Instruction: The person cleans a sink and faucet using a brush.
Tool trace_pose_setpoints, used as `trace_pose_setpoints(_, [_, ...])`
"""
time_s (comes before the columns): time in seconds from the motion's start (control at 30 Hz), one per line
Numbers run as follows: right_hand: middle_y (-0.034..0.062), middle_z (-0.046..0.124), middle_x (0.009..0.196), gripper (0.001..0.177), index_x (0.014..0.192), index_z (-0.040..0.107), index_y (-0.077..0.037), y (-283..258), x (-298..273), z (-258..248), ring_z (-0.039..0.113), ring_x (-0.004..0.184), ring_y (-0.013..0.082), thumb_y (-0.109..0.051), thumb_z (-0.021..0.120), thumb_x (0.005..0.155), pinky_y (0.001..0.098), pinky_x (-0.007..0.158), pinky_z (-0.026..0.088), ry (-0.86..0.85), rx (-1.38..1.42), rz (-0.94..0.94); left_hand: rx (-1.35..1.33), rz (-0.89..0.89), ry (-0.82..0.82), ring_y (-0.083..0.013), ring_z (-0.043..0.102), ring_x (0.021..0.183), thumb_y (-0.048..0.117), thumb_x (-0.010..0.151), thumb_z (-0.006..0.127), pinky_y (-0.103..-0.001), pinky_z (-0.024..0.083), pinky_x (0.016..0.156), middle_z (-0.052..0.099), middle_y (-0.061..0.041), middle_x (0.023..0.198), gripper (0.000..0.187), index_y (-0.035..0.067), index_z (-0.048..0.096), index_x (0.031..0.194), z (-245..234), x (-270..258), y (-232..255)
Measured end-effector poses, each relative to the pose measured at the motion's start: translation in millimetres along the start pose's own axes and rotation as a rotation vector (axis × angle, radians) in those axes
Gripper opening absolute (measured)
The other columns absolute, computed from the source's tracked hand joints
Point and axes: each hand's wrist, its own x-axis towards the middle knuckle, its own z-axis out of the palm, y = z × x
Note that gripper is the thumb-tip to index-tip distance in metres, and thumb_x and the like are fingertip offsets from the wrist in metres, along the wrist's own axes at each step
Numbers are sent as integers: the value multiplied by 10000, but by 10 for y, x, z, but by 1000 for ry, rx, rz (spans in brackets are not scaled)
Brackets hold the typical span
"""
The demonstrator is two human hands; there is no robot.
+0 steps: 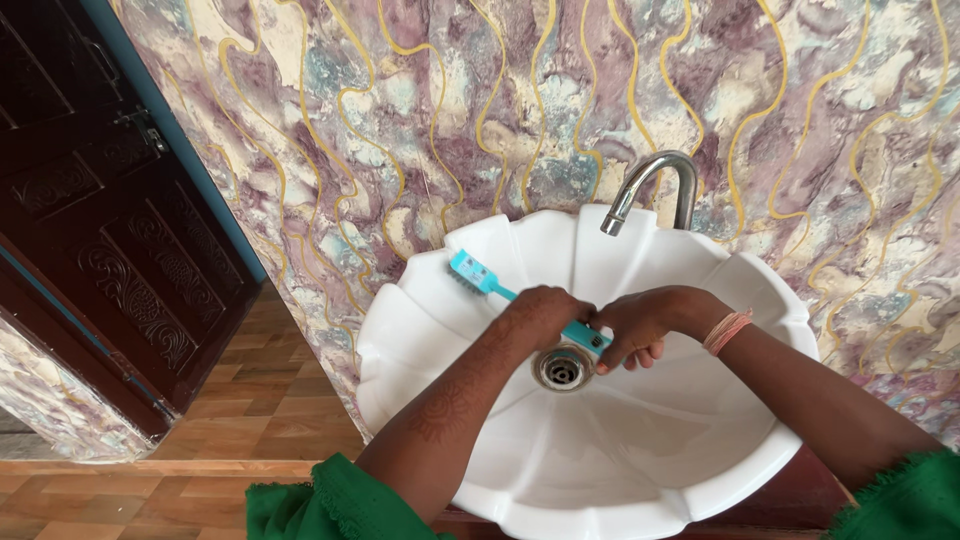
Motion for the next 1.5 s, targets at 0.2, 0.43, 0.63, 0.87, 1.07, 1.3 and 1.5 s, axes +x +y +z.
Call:
trace_pose_setpoints(0.2, [101,786,817,487,1235,693,-61,31,1,-14,717,651,185,-345,757,846,335,602,567,-53,-60,31,-66,31,-22,-262,706,1055,19,790,729,-399,579,890,733,-26,1117,528,329,706,1217,110,48,29])
trace_pose_setpoints(0.43, [104,798,845,431,1200,699,-116,7,44,-19,730,715,185,-408,704,882,314,665,599,-6,-63,-83,-83,37,152,-281,695,1089,173,927,677,-419,555,969,735,-96,1120,195,195,793,1082,189,113,-107])
trace_pose_setpoints(0.63, [78,805,948,468,1154,727,-90,-79,-36,42,746,819,170,-498,623,951,315,778,591,-150,-76,22,-258,-153,-229,-236,722,1006,121,905,666,-412,588,849,749,-48,1096,196,202,742,1066,173,54,196])
trace_pose_setpoints(0.87, [43,803,990,440,1223,772,-216,69,51,-77,727,856,150,-412,483,955,331,767,589,-59,-35,-45,-177,82,-89,-232,748,909,29,840,685,-374,585,782,775,-44,950,182,154,786,926,183,120,-38])
trace_pose_setpoints(1.07, [22,800,969,423,1222,781,-205,177,97,-115,720,842,149,-373,501,953,344,763,580,-40,-22,-28,-180,6,-112,-200,738,869,19,808,689,-376,582,740,769,-5,917,200,188,772,876,71,52,69])
trace_pose_setpoints(1.3, [65,795,1039,398,1284,705,-146,336,101,-222,737,867,177,-285,559,941,352,755,591,48,68,35,-253,108,-225,-179,735,852,42,780,721,-363,579,747,782,-4,905,162,170,791,851,43,53,50])
trace_pose_setpoints(1.5, [40,738,1078,727,1490,472,-255,79,82,-38,679,816,167,-52,597,803,324,691,575,149,22,-196,-245,261,-227,-172,723,896,20,777,656,-379,564,759,778,11,959,277,213,787,926,101,-1,267])
